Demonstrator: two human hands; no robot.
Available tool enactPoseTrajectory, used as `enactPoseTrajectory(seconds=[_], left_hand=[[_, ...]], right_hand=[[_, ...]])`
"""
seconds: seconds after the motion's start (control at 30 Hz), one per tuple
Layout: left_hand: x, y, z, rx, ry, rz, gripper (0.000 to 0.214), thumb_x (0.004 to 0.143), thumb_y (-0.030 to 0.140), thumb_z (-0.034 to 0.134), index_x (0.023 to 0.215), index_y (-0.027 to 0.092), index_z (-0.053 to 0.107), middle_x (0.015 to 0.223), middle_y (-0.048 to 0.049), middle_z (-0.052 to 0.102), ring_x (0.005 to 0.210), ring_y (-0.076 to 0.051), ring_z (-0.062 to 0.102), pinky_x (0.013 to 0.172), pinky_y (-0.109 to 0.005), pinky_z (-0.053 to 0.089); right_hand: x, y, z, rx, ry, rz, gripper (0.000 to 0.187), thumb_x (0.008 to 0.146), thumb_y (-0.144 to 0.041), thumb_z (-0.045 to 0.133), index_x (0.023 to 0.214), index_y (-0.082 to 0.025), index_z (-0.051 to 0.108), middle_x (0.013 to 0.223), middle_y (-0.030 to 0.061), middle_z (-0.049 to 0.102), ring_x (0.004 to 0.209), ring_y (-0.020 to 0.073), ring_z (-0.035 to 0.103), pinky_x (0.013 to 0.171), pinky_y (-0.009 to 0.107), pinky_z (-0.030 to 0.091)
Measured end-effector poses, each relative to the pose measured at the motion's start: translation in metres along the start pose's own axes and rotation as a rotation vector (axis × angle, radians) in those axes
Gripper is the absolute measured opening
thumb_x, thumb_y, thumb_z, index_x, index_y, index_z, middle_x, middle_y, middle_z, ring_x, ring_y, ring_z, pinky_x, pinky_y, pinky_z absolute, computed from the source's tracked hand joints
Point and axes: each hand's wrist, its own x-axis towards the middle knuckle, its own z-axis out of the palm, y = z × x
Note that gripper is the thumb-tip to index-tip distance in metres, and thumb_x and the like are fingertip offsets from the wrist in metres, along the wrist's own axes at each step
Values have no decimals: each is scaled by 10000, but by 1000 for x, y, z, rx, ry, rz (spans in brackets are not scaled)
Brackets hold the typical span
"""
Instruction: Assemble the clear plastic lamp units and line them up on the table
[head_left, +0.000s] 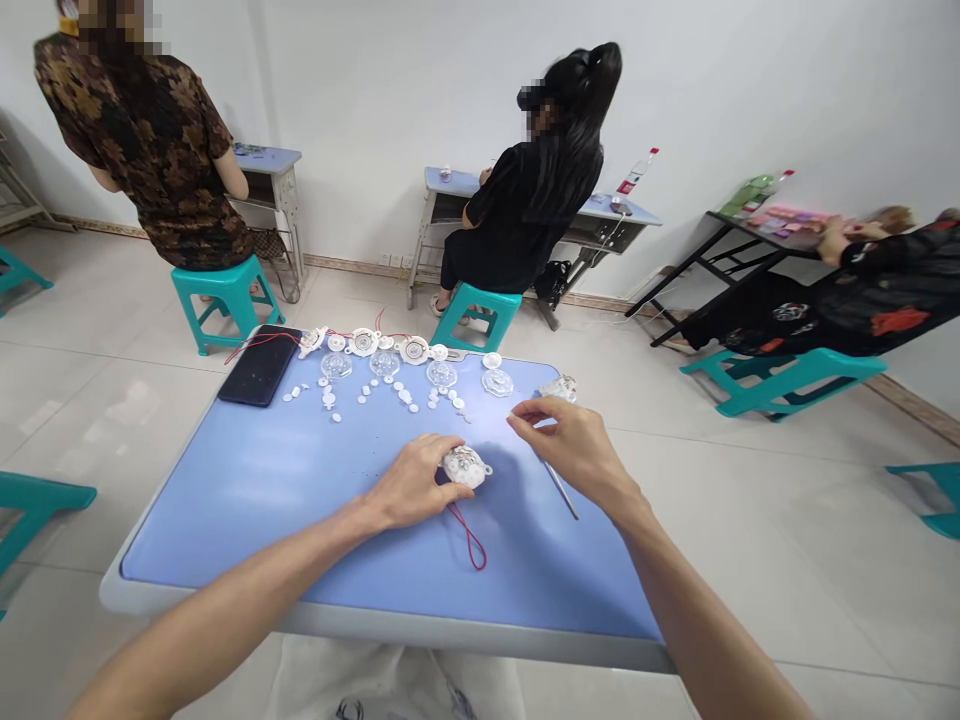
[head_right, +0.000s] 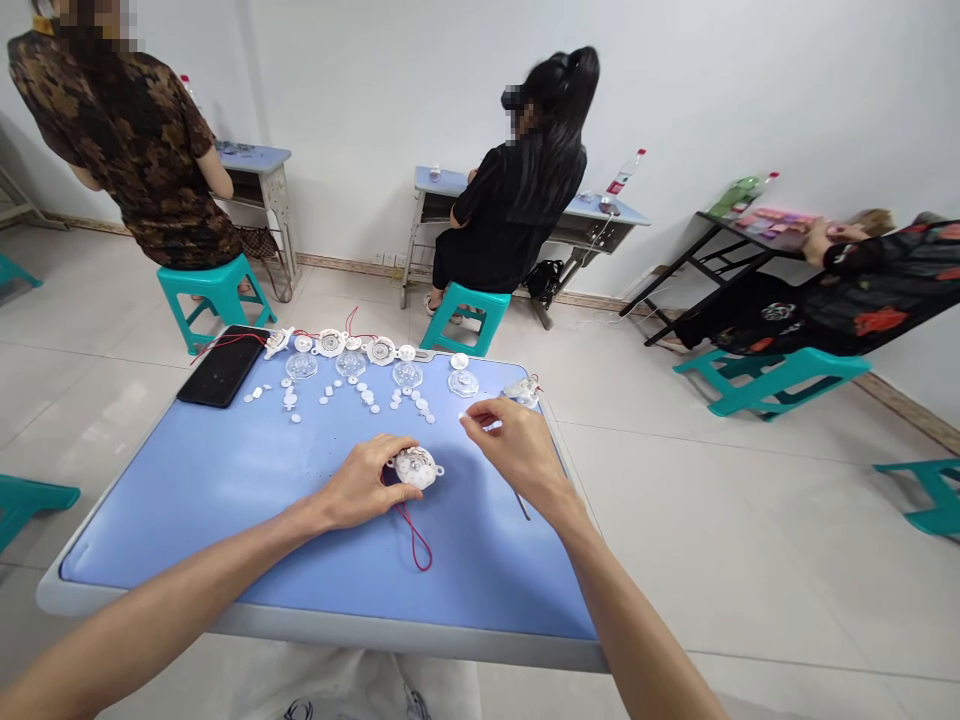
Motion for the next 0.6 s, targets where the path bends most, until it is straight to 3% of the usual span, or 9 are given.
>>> enactPoseTrajectory(seconds=[0.27,0.6], left_hand=[[0,-2,1,7,-2,-3,514,731,240,782,1201,163,589,1139,-88,661,1048,-262,611,929,-390,483],[0,-2,1,16,-5,-9,502,732,256,787,1185,162,591,1108,-88,655,1040,-260,603,922,-388,484]], right_hand=[[32,16,16,-363,-62,58,194,844,-293,569,908,-186,717,901,56,744,855,206,687,777,307,496],[39,16,24,-476,-76,139,220,878,-276,547,976,-187,722,975,78,745,921,240,676,704,305,447]])
